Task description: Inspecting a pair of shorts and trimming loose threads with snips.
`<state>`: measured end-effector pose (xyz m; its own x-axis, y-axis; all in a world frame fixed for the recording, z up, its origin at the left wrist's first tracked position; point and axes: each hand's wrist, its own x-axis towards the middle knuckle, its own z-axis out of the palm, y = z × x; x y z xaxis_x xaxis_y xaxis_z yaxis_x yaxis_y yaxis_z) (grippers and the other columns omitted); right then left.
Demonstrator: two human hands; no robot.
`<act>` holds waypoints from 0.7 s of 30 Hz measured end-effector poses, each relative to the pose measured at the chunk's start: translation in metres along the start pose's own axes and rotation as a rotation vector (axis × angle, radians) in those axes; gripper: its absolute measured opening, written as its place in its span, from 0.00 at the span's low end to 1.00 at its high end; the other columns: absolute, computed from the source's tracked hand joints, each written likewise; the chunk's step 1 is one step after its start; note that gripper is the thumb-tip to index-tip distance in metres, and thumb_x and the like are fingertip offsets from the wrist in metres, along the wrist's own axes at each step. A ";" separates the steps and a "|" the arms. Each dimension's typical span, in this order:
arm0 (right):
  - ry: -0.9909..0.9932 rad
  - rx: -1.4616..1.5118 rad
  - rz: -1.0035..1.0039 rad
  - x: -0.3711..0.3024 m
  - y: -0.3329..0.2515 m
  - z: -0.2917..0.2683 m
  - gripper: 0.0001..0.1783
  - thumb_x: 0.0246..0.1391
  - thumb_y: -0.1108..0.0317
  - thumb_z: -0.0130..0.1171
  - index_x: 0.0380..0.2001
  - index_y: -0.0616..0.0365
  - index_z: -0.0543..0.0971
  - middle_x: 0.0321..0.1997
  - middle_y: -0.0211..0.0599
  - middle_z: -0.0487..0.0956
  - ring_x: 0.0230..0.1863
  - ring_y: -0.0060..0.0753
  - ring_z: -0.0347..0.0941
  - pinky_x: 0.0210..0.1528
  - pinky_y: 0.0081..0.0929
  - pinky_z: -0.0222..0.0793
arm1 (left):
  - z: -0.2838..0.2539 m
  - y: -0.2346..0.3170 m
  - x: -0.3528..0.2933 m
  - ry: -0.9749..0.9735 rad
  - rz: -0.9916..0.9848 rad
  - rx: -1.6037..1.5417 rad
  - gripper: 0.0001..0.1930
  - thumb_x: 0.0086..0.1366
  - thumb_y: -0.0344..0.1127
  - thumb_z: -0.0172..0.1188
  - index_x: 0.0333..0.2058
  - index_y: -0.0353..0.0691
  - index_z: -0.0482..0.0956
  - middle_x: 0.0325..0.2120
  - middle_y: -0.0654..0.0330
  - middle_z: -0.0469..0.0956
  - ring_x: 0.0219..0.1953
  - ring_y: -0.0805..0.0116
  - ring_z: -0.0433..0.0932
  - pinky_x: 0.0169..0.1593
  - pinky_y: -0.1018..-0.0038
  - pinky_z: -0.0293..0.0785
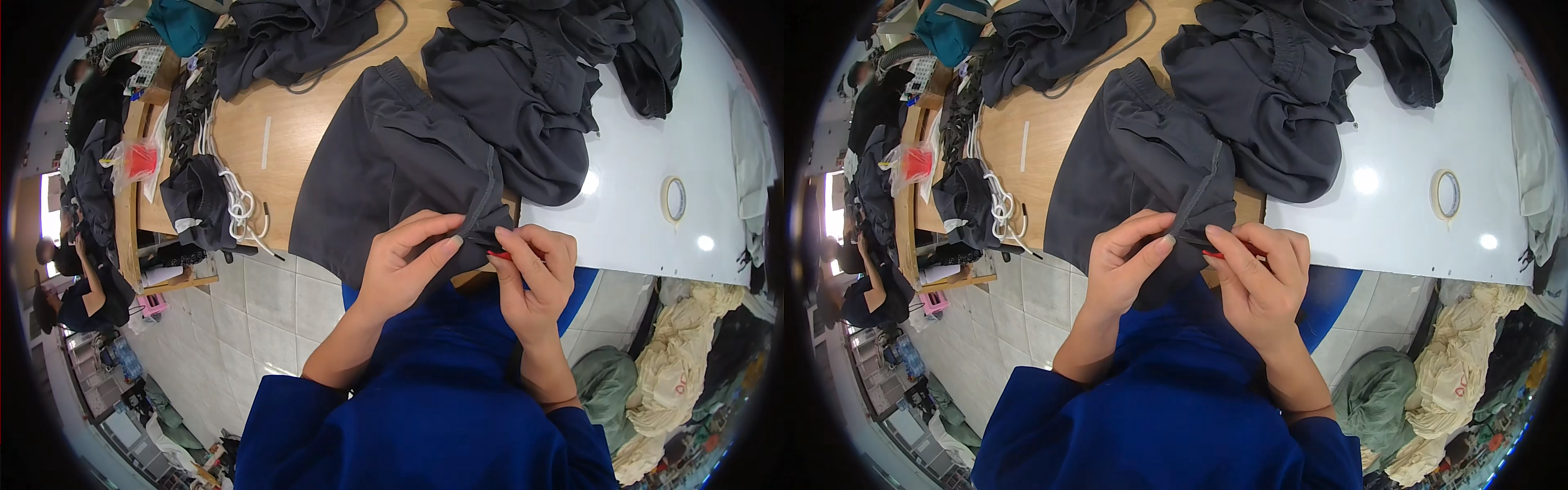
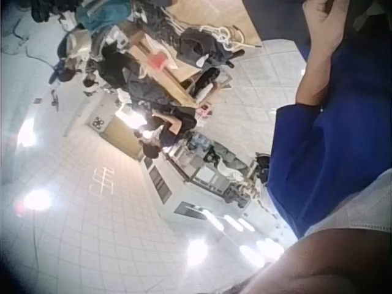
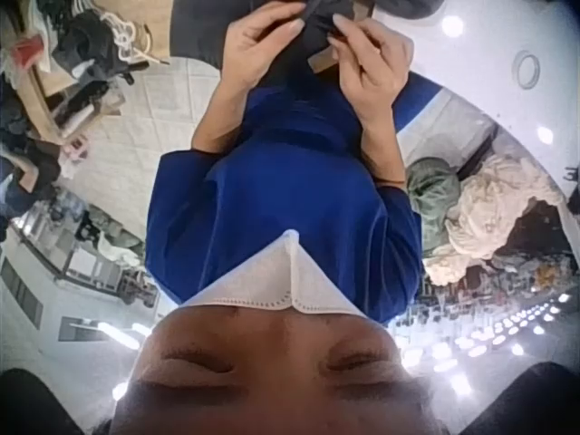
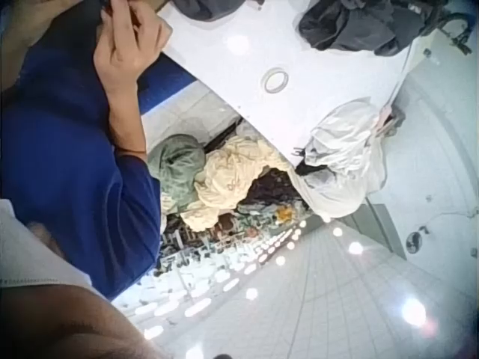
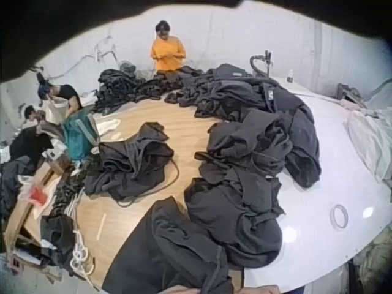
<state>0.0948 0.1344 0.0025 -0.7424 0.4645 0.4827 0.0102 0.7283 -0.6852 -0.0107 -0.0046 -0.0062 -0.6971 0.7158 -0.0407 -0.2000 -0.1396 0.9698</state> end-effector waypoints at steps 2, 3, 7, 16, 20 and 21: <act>0.001 -0.017 -0.018 0.000 -0.001 0.000 0.19 0.35 0.74 0.67 0.36 0.51 0.83 0.33 0.29 0.75 0.33 0.29 0.63 0.34 0.22 0.60 | 0.001 0.000 0.000 0.001 -0.002 -0.001 0.13 0.61 0.21 0.56 0.45 0.29 0.76 0.36 0.58 0.76 0.38 0.75 0.74 0.42 0.83 0.69; 0.002 -0.034 -0.036 0.000 -0.001 0.000 0.19 0.35 0.74 0.68 0.36 0.51 0.83 0.33 0.29 0.75 0.33 0.29 0.63 0.34 0.22 0.60 | 0.001 -0.001 0.000 0.002 0.007 -0.001 0.13 0.61 0.21 0.56 0.45 0.29 0.76 0.36 0.58 0.76 0.38 0.75 0.74 0.42 0.83 0.68; 0.005 -0.046 -0.043 0.001 -0.003 0.001 0.19 0.34 0.75 0.68 0.36 0.50 0.83 0.33 0.29 0.75 0.33 0.29 0.63 0.34 0.21 0.61 | 0.001 0.002 -0.001 0.007 0.012 -0.006 0.13 0.60 0.21 0.56 0.45 0.29 0.76 0.36 0.58 0.76 0.38 0.75 0.74 0.42 0.83 0.68; 0.013 -0.047 -0.045 0.002 -0.003 0.004 0.18 0.34 0.73 0.69 0.36 0.50 0.83 0.32 0.27 0.74 0.33 0.29 0.63 0.34 0.22 0.61 | 0.000 0.001 -0.001 -0.002 0.013 -0.009 0.13 0.60 0.22 0.56 0.45 0.29 0.76 0.36 0.58 0.76 0.38 0.75 0.74 0.42 0.83 0.68; 0.029 0.015 0.002 0.000 -0.001 0.004 0.17 0.35 0.75 0.68 0.35 0.53 0.83 0.32 0.28 0.74 0.33 0.29 0.64 0.35 0.21 0.61 | -0.004 0.000 -0.002 -0.009 0.002 0.033 0.12 0.61 0.21 0.55 0.44 0.29 0.75 0.37 0.60 0.75 0.39 0.77 0.72 0.43 0.85 0.66; 0.044 0.061 0.043 -0.001 0.000 0.004 0.17 0.36 0.76 0.67 0.35 0.55 0.82 0.32 0.30 0.74 0.34 0.30 0.65 0.35 0.21 0.61 | -0.007 -0.002 -0.003 0.033 -0.022 -0.001 0.11 0.62 0.21 0.54 0.44 0.29 0.75 0.38 0.61 0.73 0.39 0.78 0.71 0.43 0.86 0.65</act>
<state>0.0930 0.1324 0.0000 -0.7117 0.5176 0.4749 -0.0006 0.6756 -0.7373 -0.0131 -0.0116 -0.0101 -0.7147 0.6960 -0.0698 -0.2164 -0.1251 0.9683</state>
